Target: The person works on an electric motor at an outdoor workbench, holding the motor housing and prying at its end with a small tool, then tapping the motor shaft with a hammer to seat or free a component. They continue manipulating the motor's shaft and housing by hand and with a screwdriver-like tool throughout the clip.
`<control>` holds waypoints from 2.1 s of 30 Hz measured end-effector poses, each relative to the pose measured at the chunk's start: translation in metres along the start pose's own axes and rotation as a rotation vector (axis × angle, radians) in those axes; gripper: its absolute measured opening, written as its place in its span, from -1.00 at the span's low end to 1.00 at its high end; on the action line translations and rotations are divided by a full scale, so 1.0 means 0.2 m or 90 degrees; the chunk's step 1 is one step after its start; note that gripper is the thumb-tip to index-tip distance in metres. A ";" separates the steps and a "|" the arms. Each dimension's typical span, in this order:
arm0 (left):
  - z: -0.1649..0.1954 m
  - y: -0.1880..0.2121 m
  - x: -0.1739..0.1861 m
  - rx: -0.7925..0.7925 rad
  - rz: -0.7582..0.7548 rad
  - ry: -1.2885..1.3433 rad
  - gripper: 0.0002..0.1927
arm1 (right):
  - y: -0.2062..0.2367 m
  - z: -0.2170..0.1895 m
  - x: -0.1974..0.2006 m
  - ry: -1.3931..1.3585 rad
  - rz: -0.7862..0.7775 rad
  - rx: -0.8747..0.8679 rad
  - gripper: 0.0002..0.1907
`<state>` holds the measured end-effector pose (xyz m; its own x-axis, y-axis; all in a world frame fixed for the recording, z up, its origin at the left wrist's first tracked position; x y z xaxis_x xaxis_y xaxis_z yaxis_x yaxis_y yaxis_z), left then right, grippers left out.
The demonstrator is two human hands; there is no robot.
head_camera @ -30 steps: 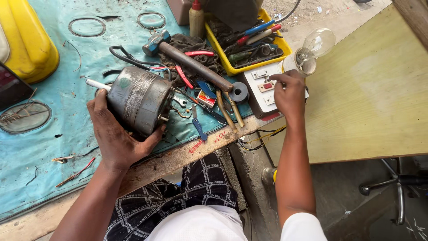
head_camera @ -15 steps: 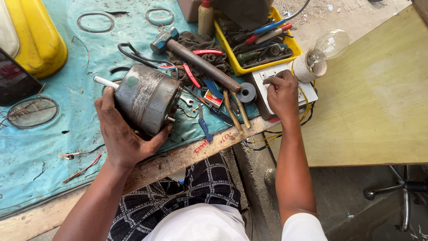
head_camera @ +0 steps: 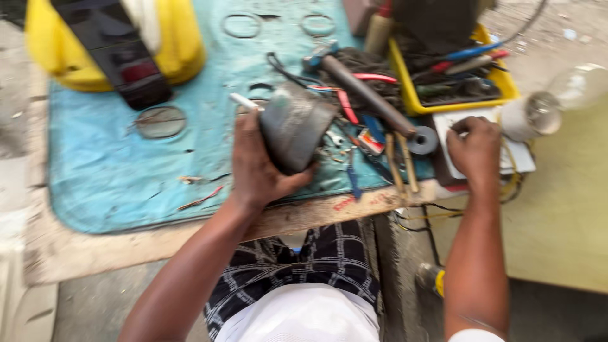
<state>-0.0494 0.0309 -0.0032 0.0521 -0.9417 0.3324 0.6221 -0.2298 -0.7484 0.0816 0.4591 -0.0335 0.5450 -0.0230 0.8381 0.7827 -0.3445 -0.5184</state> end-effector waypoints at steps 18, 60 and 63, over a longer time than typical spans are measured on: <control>0.04 0.00 0.01 0.001 0.028 -0.056 0.22 | 0.29 -1.22 0.12 -0.671 0.126 -0.014 -0.86; -0.03 0.03 -0.01 0.006 0.026 -0.055 0.27 | 0.25 -1.35 0.14 -0.445 0.189 0.163 -0.89; -0.03 0.03 -0.01 0.006 0.033 -0.061 0.27 | 0.25 -1.31 0.08 -0.463 0.186 0.100 -0.89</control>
<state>-0.0503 0.0291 -0.0111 0.1587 -0.9243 0.3471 0.6245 -0.1783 -0.7604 0.0515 0.1960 -0.0019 0.7516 0.5446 0.3721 0.5818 -0.2816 -0.7630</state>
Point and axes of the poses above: each hand's wrist, its own y-axis away from the middle knuckle, its own x-axis out of the back of the hand, z = x × y, the point moved 10 cm from there along -y, towards the middle knuckle, and after that the axes turned 5 degrees about z, right-handed, at the moved point
